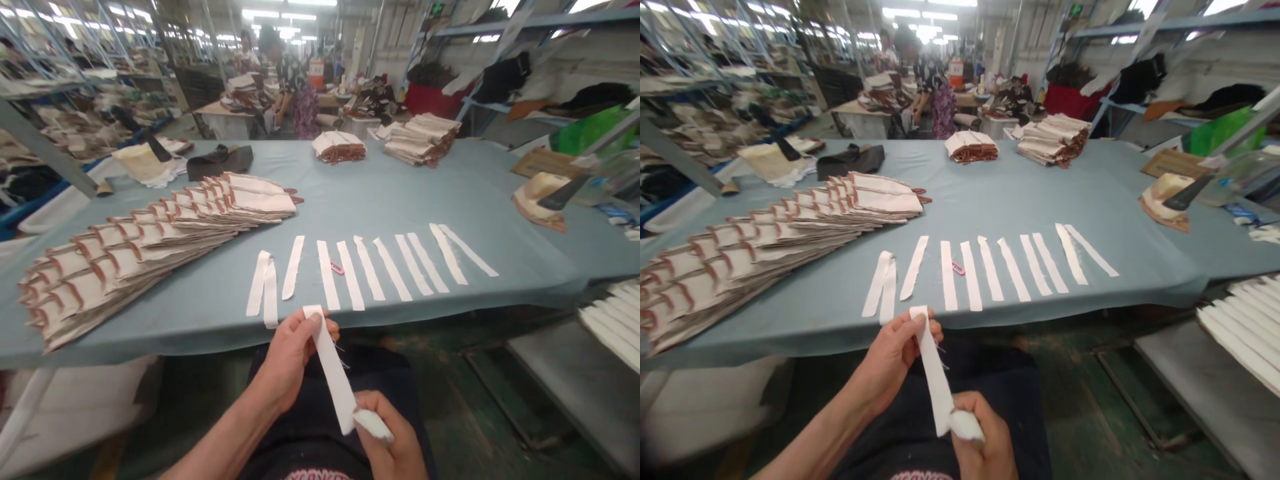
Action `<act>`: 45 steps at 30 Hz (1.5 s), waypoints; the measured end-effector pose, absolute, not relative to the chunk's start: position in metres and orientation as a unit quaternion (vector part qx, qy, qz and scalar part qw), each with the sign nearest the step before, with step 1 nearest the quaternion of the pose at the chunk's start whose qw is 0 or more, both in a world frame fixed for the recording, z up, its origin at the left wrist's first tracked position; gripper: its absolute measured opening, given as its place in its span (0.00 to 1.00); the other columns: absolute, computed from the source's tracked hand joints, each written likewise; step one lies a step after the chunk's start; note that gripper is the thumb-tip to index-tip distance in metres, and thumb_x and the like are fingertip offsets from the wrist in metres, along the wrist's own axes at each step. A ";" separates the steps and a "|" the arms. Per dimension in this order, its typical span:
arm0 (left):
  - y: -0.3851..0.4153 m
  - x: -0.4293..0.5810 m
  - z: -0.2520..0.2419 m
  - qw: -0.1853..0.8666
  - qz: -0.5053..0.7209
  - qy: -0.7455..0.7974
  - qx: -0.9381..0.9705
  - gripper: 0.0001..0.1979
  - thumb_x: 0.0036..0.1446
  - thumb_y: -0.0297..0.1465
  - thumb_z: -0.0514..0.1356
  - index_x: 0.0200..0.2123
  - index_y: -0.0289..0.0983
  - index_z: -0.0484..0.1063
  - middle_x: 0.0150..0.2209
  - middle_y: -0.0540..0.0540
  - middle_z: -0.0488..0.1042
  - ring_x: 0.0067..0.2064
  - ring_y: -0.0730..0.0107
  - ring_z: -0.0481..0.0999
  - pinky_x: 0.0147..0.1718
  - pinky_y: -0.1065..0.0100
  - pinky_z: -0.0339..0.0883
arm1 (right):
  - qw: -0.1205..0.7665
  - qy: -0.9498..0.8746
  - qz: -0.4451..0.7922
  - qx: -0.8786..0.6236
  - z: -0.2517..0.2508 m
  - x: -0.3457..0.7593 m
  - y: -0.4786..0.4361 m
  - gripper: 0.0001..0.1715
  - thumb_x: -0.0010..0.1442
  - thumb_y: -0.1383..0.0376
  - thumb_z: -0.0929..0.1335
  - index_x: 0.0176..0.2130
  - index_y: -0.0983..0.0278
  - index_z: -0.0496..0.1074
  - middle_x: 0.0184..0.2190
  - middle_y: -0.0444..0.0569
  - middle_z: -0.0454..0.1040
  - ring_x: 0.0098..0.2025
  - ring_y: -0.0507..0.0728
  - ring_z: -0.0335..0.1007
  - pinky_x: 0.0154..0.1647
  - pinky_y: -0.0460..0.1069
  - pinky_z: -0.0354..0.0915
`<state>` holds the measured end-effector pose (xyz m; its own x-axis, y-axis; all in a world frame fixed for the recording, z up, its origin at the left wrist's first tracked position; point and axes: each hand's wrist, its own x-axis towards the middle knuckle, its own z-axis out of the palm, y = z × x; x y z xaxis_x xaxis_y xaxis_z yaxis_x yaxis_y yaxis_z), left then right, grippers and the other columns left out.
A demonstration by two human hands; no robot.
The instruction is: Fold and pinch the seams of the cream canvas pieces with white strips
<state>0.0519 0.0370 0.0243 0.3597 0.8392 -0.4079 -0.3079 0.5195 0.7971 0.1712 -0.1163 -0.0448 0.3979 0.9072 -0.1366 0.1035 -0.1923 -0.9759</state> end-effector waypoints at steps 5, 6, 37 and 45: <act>0.100 0.056 0.025 0.731 0.352 0.425 0.401 0.22 0.51 0.45 0.72 0.40 0.34 0.76 0.32 0.44 0.82 0.33 0.68 0.80 0.38 0.68 0.74 | 0.538 -0.352 0.414 -0.645 -0.055 0.151 -0.067 0.20 0.62 0.50 0.70 0.30 0.62 0.74 0.22 0.42 0.67 0.24 0.53 0.57 0.26 0.47 0.56; 0.115 0.057 0.023 0.726 0.341 0.425 0.420 0.21 0.52 0.44 0.72 0.39 0.33 0.76 0.32 0.43 0.82 0.33 0.67 0.80 0.39 0.67 0.74 | 0.547 -0.343 0.415 -0.641 -0.058 0.148 -0.056 0.18 0.62 0.51 0.71 0.30 0.63 0.74 0.23 0.43 0.70 0.25 0.54 0.60 0.27 0.47 0.57; 0.263 0.078 0.016 0.164 0.151 0.457 0.861 0.13 0.71 0.27 0.56 0.55 0.34 0.74 0.52 0.39 0.78 0.55 0.53 0.76 0.57 0.48 0.70 | 0.563 -0.210 0.428 -0.675 -0.097 0.136 0.032 0.19 0.57 0.51 0.69 0.24 0.62 0.70 0.20 0.44 0.71 0.24 0.54 0.64 0.29 0.49 0.60; 0.167 0.049 -0.001 0.118 0.021 0.295 0.948 0.13 0.61 0.19 0.55 0.41 0.34 0.79 0.42 0.36 0.80 0.43 0.51 0.77 0.46 0.56 0.71 | 0.566 -0.219 0.423 -0.672 -0.099 0.140 0.032 0.19 0.58 0.52 0.68 0.24 0.61 0.69 0.20 0.42 0.70 0.25 0.54 0.64 0.31 0.49 0.59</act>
